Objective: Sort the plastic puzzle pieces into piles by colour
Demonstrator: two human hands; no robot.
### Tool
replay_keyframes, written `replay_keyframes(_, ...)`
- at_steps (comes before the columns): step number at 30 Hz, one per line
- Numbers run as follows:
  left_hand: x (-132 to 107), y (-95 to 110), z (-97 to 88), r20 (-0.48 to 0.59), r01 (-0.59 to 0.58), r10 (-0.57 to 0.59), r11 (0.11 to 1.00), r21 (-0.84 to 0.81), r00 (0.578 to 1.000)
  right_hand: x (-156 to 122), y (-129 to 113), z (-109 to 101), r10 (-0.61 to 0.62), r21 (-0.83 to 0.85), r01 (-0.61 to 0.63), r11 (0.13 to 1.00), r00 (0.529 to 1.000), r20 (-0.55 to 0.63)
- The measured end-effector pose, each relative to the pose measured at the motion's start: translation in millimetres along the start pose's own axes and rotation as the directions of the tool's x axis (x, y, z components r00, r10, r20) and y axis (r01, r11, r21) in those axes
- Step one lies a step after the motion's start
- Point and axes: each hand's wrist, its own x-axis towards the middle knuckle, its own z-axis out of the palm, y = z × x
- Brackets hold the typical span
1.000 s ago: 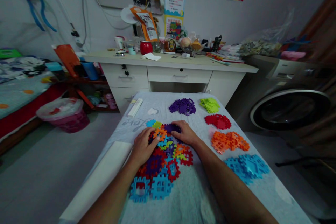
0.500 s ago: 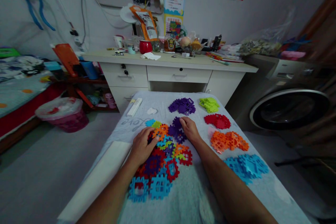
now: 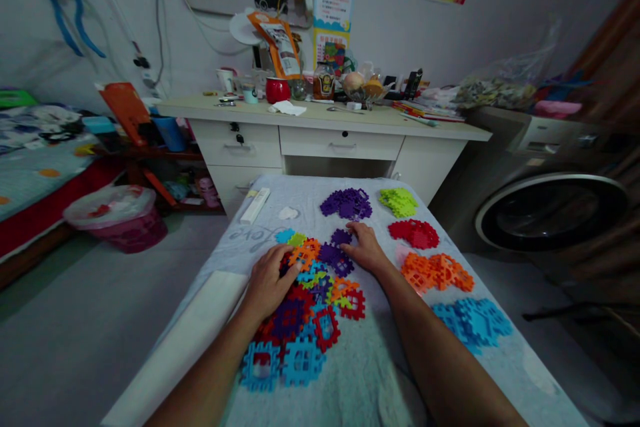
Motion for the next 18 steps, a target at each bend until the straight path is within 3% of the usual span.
replay_keyframes(4, 0.1, 0.0, 0.3, -0.009, -0.005, 0.005, 1.000, -0.001, 1.000, 0.2, 0.6, -0.6, 0.010, -0.053, -0.008, 0.999, 0.999, 0.048)
replay_keyframes(13, 0.4, -3.2, 2.3, -0.007, -0.002, 0.002, 1.000, -0.005, 1.000, -3.0, -0.3, 3.7, 0.005, -0.072, -0.004, 0.997, 1.000, 0.011)
replay_keyframes(18, 0.4, -0.2, 0.5, -0.016, -0.006, 0.006, 1.000, 0.002, 1.000, 3.9, 0.8, 3.7, -0.011, -0.042, 0.006, 0.999, 0.995, -0.101)
